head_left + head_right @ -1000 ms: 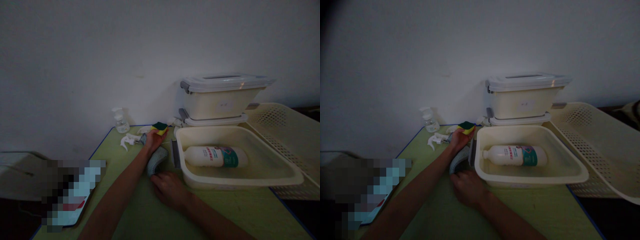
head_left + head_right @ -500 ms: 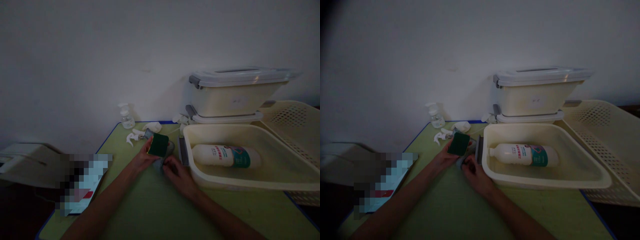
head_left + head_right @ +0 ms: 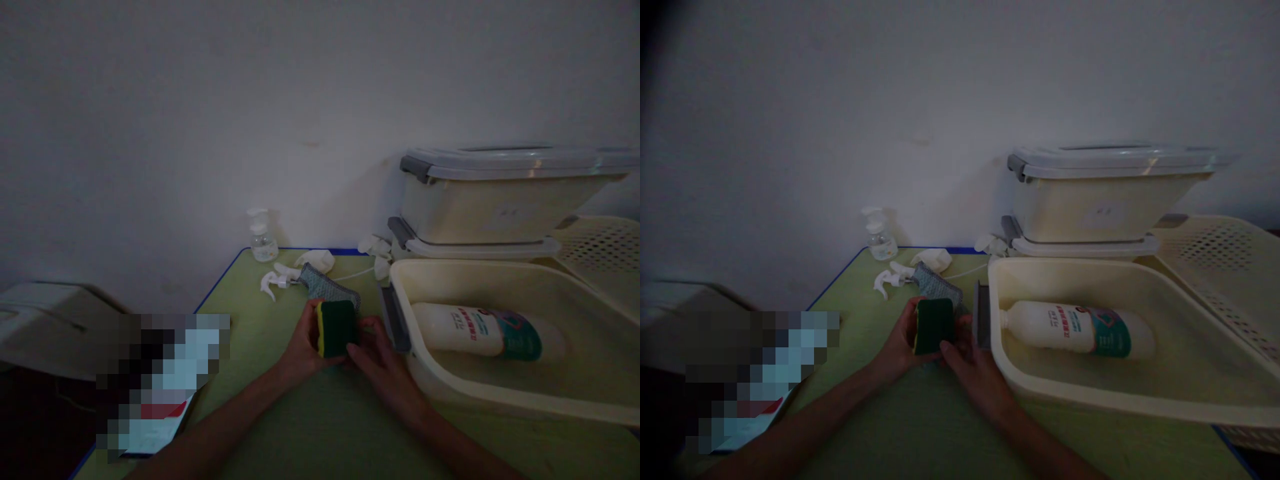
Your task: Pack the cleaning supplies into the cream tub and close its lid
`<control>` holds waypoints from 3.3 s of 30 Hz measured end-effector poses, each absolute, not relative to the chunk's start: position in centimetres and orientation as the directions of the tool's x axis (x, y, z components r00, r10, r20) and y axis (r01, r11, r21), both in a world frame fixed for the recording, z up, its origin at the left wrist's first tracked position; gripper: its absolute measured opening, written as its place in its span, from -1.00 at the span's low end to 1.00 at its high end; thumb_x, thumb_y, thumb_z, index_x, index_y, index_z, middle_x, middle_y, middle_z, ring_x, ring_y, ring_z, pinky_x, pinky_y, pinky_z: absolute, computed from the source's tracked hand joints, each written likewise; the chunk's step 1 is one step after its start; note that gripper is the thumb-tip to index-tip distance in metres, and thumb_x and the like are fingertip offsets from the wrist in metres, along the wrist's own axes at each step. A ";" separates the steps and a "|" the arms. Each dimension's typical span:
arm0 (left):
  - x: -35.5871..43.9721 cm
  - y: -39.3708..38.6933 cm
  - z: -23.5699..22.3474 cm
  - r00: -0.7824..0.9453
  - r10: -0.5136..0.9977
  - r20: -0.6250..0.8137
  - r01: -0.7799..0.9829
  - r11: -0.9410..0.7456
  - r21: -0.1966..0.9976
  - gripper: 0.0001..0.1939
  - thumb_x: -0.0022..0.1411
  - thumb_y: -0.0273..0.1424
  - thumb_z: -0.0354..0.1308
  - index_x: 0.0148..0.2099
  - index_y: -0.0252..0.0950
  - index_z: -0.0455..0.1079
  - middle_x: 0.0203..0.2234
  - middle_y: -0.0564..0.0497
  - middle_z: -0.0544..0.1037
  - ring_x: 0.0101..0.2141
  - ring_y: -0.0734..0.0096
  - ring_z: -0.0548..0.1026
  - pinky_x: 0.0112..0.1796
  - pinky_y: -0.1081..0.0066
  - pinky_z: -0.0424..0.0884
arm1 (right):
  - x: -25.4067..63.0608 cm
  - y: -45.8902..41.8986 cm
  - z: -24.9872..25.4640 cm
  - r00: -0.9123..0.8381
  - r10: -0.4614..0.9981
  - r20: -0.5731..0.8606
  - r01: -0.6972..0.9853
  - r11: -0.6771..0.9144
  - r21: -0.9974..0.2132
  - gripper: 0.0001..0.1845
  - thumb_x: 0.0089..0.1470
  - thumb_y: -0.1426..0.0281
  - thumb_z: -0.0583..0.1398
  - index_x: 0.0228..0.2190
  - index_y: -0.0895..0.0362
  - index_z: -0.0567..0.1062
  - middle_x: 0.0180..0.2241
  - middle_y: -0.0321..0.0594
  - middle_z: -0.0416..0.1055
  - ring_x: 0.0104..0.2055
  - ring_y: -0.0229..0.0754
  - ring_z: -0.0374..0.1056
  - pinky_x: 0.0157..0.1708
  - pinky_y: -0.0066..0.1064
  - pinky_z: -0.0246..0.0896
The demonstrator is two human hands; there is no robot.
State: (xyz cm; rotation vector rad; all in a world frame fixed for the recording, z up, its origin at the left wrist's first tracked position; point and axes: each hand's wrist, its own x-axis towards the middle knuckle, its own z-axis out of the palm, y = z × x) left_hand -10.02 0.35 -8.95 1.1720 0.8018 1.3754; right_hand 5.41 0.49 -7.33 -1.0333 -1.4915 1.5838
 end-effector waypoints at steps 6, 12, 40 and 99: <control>-9.8 0.2 -9.0 0.270 0.922 0.277 -0.417 -0.147 0.897 -0.22 -0.31 -0.48 0.40 -0.03 -0.12 0.10 -0.14 -0.01 0.37 -0.12 0.16 0.39 -0.17 0.26 0.31 | 5.4 0.3 -7.7 -0.351 0.936 -0.022 0.044 -0.007 -0.999 -0.66 -0.10 0.23 0.12 -0.29 0.06 0.12 -0.22 -0.13 0.32 -0.17 -0.11 0.32 -0.23 -0.25 0.25; -10.0 0.4 -8.3 0.224 0.970 0.099 -0.530 0.035 0.848 -0.50 -0.12 -0.37 0.24 -0.07 -0.20 0.21 -0.14 -0.07 0.43 -0.11 0.11 0.41 -0.14 0.22 0.29 | 5.4 0.2 -8.2 -0.331 0.942 0.050 0.049 0.070 -0.996 -0.71 -0.08 0.24 0.08 -0.31 0.07 0.12 -0.33 -0.19 0.33 -0.31 -0.15 0.34 -0.38 -0.31 0.26; -9.7 0.5 -8.5 -0.023 0.993 0.112 -0.389 -0.112 0.914 -0.64 -0.10 -0.49 0.23 -0.25 -0.20 0.16 -0.41 0.10 0.45 -0.41 0.42 0.42 -0.36 0.44 0.28 | 5.4 0.0 -8.2 -0.264 0.926 0.268 0.125 0.309 -0.943 -0.66 -0.07 0.34 0.14 -0.20 0.04 0.20 -0.27 -0.21 0.32 -0.40 -0.25 0.31 -0.41 -0.38 0.29; -9.8 -0.6 -8.9 -0.001 0.885 0.465 0.329 -0.439 0.836 -0.47 -0.10 -0.52 0.22 -0.09 -0.22 0.08 -0.11 -0.07 0.26 -0.11 0.23 0.33 -0.13 0.24 0.27 | 5.5 0.1 -7.3 -0.197 0.974 0.111 0.283 0.165 -0.945 -0.57 0.09 0.12 -0.09 -0.22 0.11 0.38 -0.66 -0.36 0.16 -0.57 -0.23 0.18 -0.45 -0.39 0.22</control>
